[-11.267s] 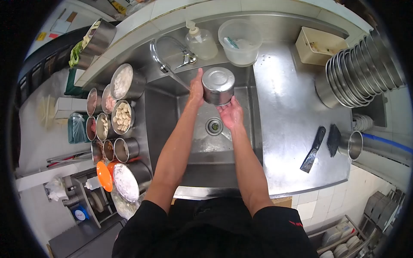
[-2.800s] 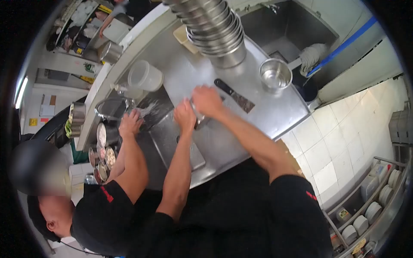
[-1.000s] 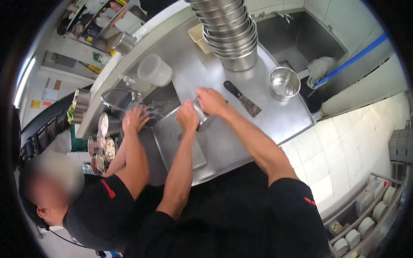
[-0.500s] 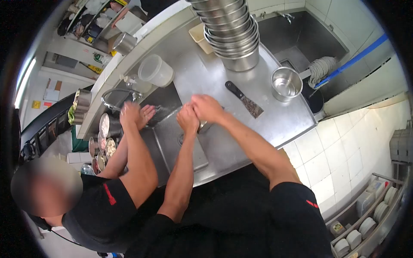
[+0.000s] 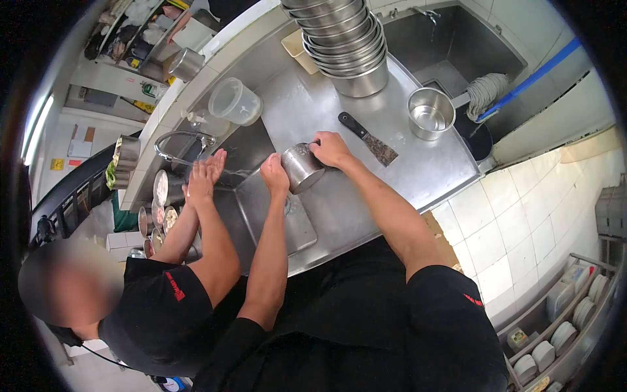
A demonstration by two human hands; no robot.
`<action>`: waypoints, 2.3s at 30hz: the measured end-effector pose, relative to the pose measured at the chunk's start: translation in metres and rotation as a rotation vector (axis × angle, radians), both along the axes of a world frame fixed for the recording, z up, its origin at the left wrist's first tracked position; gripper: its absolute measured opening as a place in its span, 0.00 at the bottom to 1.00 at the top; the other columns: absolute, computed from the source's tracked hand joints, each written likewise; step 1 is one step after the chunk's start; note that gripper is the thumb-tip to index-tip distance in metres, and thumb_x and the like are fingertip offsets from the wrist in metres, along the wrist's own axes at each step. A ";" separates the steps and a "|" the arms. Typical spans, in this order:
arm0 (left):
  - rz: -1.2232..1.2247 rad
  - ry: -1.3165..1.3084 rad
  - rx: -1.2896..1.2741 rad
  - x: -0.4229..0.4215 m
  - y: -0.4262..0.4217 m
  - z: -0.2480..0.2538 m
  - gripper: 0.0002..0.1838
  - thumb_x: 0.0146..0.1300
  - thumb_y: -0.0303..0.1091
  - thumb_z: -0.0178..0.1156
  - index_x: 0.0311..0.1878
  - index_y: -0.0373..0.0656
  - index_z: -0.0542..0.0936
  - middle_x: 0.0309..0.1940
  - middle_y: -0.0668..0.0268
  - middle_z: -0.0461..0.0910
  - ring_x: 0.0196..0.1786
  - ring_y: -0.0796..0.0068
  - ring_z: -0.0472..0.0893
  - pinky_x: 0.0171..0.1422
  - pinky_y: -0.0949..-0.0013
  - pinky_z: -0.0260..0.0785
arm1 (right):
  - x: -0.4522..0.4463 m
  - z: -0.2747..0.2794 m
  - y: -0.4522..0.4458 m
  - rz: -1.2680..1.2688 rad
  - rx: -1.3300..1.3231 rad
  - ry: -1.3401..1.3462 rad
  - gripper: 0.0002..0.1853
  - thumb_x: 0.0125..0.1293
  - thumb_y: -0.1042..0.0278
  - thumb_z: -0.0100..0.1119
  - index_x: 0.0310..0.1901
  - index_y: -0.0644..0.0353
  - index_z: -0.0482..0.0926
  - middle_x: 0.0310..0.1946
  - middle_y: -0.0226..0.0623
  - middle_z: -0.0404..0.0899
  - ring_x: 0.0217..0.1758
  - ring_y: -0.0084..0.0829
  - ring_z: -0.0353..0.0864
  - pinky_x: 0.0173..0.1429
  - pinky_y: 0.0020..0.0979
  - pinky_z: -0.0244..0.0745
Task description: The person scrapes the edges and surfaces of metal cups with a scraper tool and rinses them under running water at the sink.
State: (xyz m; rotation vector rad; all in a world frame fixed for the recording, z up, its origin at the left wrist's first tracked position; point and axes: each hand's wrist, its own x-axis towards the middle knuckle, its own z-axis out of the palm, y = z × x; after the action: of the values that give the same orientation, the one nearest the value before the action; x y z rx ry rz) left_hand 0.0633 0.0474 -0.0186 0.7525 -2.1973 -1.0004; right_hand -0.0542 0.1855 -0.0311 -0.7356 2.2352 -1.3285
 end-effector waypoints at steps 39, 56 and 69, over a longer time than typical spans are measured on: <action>-0.188 0.061 0.187 -0.003 0.017 0.014 0.15 0.59 0.31 0.59 0.50 0.40 0.78 0.44 0.57 0.82 0.40 0.60 0.81 0.44 0.58 0.70 | -0.018 -0.020 0.003 0.033 -0.192 0.134 0.11 0.59 0.64 0.61 0.39 0.63 0.80 0.35 0.47 0.83 0.40 0.43 0.82 0.48 0.38 0.75; 0.047 -0.169 -0.080 -0.016 0.048 0.002 0.27 0.71 0.49 0.48 0.27 0.34 0.80 0.23 0.46 0.79 0.27 0.41 0.76 0.36 0.46 0.66 | 0.000 0.016 0.024 -0.021 -0.226 0.207 0.09 0.59 0.66 0.61 0.36 0.63 0.77 0.40 0.48 0.79 0.45 0.50 0.77 0.51 0.44 0.72; 0.056 -0.186 -0.191 -0.009 0.065 0.000 0.27 0.73 0.45 0.44 0.26 0.35 0.81 0.25 0.43 0.78 0.29 0.38 0.77 0.37 0.42 0.65 | -0.002 0.021 0.026 -0.083 -0.147 0.425 0.04 0.58 0.72 0.55 0.33 0.63 0.76 0.34 0.47 0.77 0.40 0.52 0.77 0.43 0.48 0.72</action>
State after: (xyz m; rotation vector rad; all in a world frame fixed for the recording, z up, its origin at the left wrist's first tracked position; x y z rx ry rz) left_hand 0.0546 0.1129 -0.0187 0.8410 -2.3758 -0.7047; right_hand -0.0559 0.2113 -0.0104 -1.0730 2.5340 -1.5024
